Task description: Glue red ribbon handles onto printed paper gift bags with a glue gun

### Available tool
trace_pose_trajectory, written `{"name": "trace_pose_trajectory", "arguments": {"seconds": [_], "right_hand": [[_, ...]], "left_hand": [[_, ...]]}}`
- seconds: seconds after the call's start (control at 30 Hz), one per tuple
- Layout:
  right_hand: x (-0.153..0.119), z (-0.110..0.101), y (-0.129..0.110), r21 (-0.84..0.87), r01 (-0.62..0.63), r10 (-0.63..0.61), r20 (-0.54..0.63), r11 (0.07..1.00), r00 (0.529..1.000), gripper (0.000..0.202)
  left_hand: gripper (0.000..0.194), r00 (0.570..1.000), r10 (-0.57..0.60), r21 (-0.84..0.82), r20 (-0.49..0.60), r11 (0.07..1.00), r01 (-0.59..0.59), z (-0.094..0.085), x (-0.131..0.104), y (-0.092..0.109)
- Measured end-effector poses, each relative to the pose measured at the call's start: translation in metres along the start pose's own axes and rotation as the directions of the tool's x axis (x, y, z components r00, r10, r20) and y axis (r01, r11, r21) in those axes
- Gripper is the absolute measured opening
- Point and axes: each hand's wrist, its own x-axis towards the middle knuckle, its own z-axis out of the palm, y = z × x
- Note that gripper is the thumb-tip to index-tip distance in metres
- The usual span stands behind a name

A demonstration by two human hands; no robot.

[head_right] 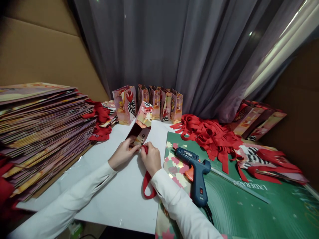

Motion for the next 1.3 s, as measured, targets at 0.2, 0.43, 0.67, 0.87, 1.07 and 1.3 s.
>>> {"name": "trace_pose_trajectory", "arguments": {"seconds": [0.2,0.43,0.67,0.87,1.07,1.3], "right_hand": [[0.0,0.007,0.004,0.072,-0.021,0.023,-0.036,0.997,0.999,0.013],[0.0,0.008,0.008,0.165,-0.015,0.013,0.014,0.986,1.0,0.011],[0.003,0.005,0.011,0.085,-0.025,0.021,0.049,0.996,0.999,0.012],[0.006,0.0,0.011,0.051,-0.031,0.028,0.069,0.998,0.997,0.011],[0.007,-0.001,0.012,0.048,-0.071,0.065,0.106,0.996,0.992,0.009],[0.008,-0.007,0.012,0.059,-0.034,0.021,0.203,0.998,0.979,0.01]], "left_hand": [[0.031,1.0,0.025,0.016,0.01,1.0,-0.025,0.002,0.0,0.0],[0.028,0.999,0.031,0.03,-0.012,0.999,-0.031,0.004,0.0,-0.005],[0.028,0.998,0.064,0.064,-0.013,0.996,-0.063,0.004,0.0,-0.004],[0.027,0.995,0.099,0.123,-0.004,0.988,-0.098,0.004,0.0,-0.003],[0.021,0.992,0.128,0.174,0.005,0.977,-0.127,0.006,-0.002,-0.003],[0.023,0.988,0.148,0.2,-0.03,0.97,-0.14,0.008,-0.003,-0.006]]}}
